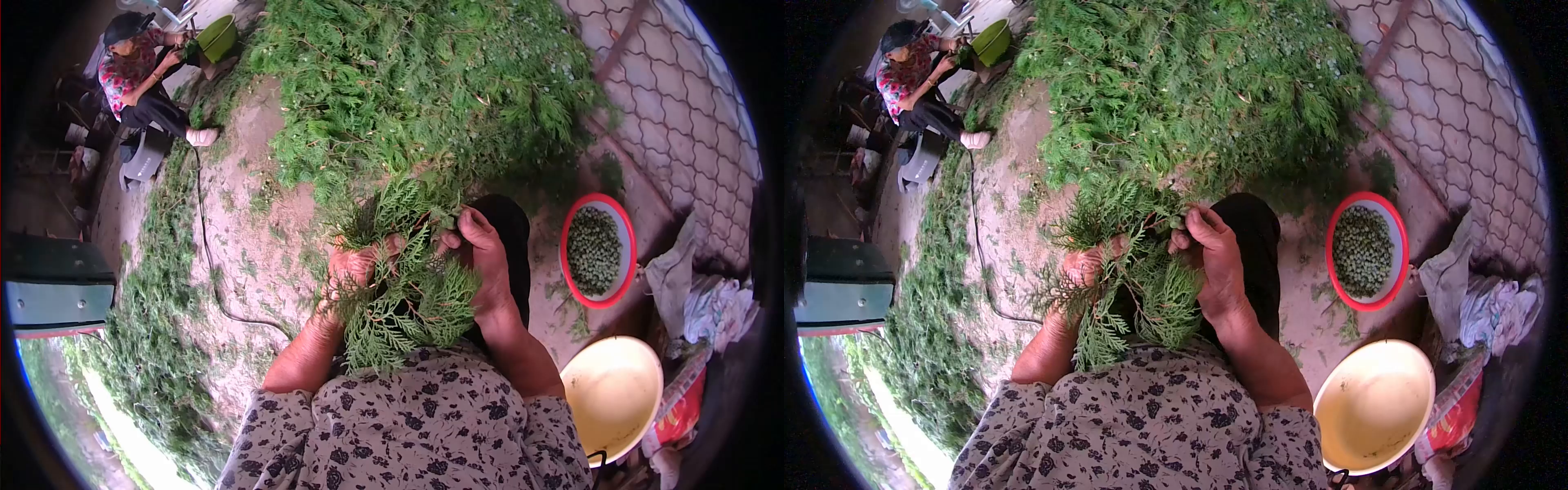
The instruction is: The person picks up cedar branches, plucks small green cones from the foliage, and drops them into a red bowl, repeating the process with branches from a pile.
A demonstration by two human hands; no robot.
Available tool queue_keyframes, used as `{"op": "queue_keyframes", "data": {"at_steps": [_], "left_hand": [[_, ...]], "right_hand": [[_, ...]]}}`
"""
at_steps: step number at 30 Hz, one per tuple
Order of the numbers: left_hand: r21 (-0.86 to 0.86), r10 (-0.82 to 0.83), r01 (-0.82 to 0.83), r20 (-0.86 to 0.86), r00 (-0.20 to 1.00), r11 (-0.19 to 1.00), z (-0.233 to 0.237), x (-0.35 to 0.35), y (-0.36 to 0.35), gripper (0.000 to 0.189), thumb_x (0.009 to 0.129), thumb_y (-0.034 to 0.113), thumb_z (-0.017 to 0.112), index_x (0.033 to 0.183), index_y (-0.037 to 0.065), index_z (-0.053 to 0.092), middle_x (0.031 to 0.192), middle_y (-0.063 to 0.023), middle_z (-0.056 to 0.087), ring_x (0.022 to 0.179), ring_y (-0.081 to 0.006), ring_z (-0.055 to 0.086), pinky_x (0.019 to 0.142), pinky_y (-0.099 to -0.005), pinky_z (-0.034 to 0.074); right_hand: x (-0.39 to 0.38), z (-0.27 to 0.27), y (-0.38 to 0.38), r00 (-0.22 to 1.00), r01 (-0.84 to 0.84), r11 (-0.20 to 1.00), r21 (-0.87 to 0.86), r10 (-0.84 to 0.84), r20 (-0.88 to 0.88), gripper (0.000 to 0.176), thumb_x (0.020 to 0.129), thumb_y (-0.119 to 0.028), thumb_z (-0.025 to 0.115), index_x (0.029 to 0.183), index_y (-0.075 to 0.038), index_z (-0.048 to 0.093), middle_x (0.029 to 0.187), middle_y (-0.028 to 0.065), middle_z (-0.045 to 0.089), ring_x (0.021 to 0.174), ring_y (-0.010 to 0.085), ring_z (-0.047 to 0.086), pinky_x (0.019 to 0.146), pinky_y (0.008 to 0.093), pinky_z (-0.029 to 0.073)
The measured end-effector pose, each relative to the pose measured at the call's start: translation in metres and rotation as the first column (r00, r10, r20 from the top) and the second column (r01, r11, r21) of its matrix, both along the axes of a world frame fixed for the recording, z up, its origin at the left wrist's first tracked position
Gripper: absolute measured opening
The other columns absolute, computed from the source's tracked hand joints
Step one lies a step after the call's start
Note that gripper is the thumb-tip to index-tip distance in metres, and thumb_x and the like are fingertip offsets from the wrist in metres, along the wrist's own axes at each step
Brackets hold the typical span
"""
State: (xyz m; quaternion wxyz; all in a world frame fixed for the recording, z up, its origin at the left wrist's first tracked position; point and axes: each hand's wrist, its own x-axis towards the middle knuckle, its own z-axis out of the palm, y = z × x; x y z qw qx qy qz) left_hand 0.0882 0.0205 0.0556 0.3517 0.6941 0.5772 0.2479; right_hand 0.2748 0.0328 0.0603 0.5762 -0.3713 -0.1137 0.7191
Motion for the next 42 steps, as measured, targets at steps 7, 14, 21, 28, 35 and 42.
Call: {"op": "queue_keyframes", "data": {"at_steps": [7, 14, 21, 28, 35, 42], "left_hand": [[0.065, 0.003, -0.003, 0.003, 1.000, 0.998, -0.003, -0.019, -0.002, 0.026, 0.084, 0.021, 0.045, 0.105, 0.013, 0.059, 0.088, -0.0033, 0.063, 0.090, -0.0223, 0.058, 0.082, -0.0361, 0.042], [0.074, 0.005, -0.009, 0.052, 0.999, 0.997, -0.022, -0.023, 0.002, 0.024, 0.079, 0.007, 0.049, 0.100, 0.012, 0.059, 0.090, -0.0049, 0.062, 0.087, -0.0245, 0.059, 0.077, -0.0335, 0.045], [-0.050, 0.150, -0.142, 0.264, 0.953, 0.989, -0.038, -0.020, 0.003, 0.022, 0.079, 0.014, 0.052, 0.099, 0.010, 0.061, 0.089, -0.0041, 0.062, 0.083, -0.0213, 0.058, 0.076, -0.0299, 0.044], [-0.121, 0.145, -0.106, 0.384, 0.912, 0.987, -0.042, -0.013, 0.004, 0.018, 0.078, 0.015, 0.056, 0.092, 0.006, 0.062, 0.081, -0.0043, 0.060, 0.076, -0.0187, 0.056, 0.071, -0.0282, 0.043], [-0.186, 0.268, -0.209, 0.402, 0.875, 0.960, -0.037, -0.004, -0.003, 0.017, 0.077, 0.016, 0.060, 0.086, 0.002, 0.063, 0.073, -0.0045, 0.059, 0.068, -0.0161, 0.054, 0.067, -0.0264, 0.041], [-0.385, 0.484, -0.320, 0.481, 0.731, 0.866, -0.019, 0.011, -0.001, 0.018, 0.077, 0.018, 0.064, 0.081, 0.000, 0.063, 0.068, -0.0041, 0.057, 0.067, -0.0148, 0.053, 0.067, -0.0264, 0.039]], "right_hand": [[0.031, -0.007, 0.016, 0.994, 0.110, 0.989, 0.102, -0.113, 0.015, 0.013, 0.082, -0.014, 0.058, 0.090, -0.004, 0.055, 0.078, 0.0021, 0.055, 0.064, 0.0108, 0.051, 0.051, 0.0211, 0.038], [0.014, -0.014, 0.009, 0.982, -0.187, 0.972, 0.140, 0.184, 0.034, 0.023, 0.077, -0.014, 0.064, 0.096, -0.003, 0.056, 0.084, 0.0041, 0.057, 0.070, 0.0116, 0.055, 0.061, 0.0215, 0.046], [0.005, -0.006, 0.005, 0.853, -0.248, 0.922, 0.298, 0.062, 0.519, 0.019, 0.077, -0.014, 0.066, 0.091, -0.001, 0.061, 0.070, -0.0015, 0.055, 0.061, 0.0059, 0.049, 0.053, 0.0200, 0.040], [0.112, -0.022, 0.008, 0.940, 0.331, 0.944, 0.015, -0.331, 0.084, 0.012, 0.083, -0.013, 0.058, 0.089, -0.002, 0.056, 0.077, 0.0039, 0.053, 0.064, 0.0128, 0.051, 0.047, 0.0211, 0.039], [0.280, -0.110, -0.034, 0.695, 0.584, 0.723, 0.370, -0.680, 0.232, 0.024, 0.085, -0.012, 0.053, 0.104, 0.002, 0.048, 0.100, 0.0160, 0.053, 0.090, 0.0264, 0.054, 0.078, 0.0372, 0.051], [0.404, -0.158, -0.068, 0.306, 0.585, 0.612, 0.532, -0.775, 0.553, 0.026, 0.088, -0.021, 0.050, 0.103, -0.001, 0.043, 0.102, 0.0082, 0.050, 0.093, 0.0223, 0.047, 0.085, 0.0455, 0.046]]}}
